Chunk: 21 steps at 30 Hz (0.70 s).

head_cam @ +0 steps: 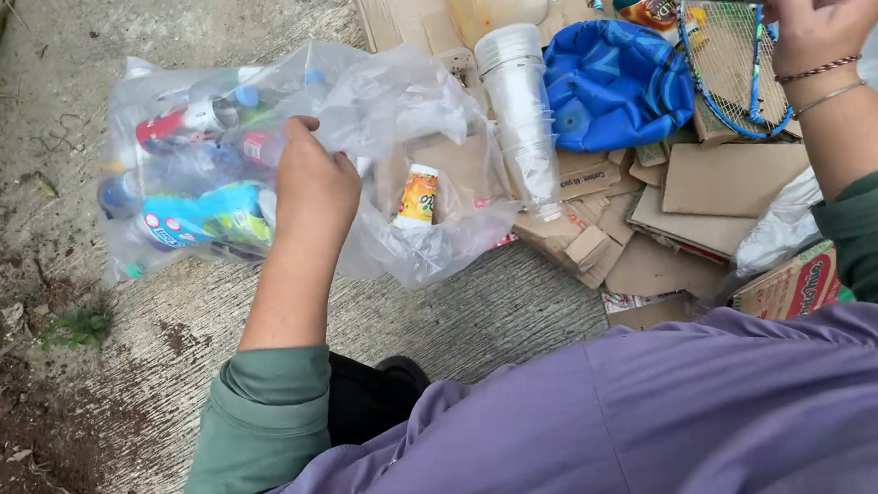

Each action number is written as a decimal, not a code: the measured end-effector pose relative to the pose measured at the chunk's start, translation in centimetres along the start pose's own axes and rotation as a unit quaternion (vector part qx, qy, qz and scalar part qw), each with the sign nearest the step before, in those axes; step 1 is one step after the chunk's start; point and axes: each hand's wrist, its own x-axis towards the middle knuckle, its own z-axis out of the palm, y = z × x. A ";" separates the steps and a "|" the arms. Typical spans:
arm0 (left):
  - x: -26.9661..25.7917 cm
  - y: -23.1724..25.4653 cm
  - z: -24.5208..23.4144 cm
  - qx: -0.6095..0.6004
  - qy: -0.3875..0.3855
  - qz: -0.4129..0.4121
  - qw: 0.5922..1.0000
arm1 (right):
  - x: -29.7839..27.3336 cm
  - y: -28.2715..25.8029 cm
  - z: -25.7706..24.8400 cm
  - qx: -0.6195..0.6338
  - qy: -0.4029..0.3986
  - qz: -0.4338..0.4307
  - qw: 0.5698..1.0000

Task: The person is sorting through a pile of recyclable items, including plastic cups, bottles, and cardboard, and placing them into a plastic bag.

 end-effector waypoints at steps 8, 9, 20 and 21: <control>-4.0 4.7 0.2 -0.200 0.039 0.018 0.979 | -10.3 -12.6 24.3 0.089 -0.309 0.228 0.919; -4.6 5.1 0.3 -0.220 0.025 0.018 0.975 | -11.2 -12.4 26.6 0.133 -0.288 0.312 0.896; -5.6 4.7 -1.9 -0.350 0.014 0.073 0.934 | -14.8 5.3 38.5 0.037 -0.536 -0.136 0.832; -5.6 4.4 -2.1 -0.364 0.009 0.084 0.928 | -14.7 4.8 38.9 0.038 -0.542 -0.132 0.829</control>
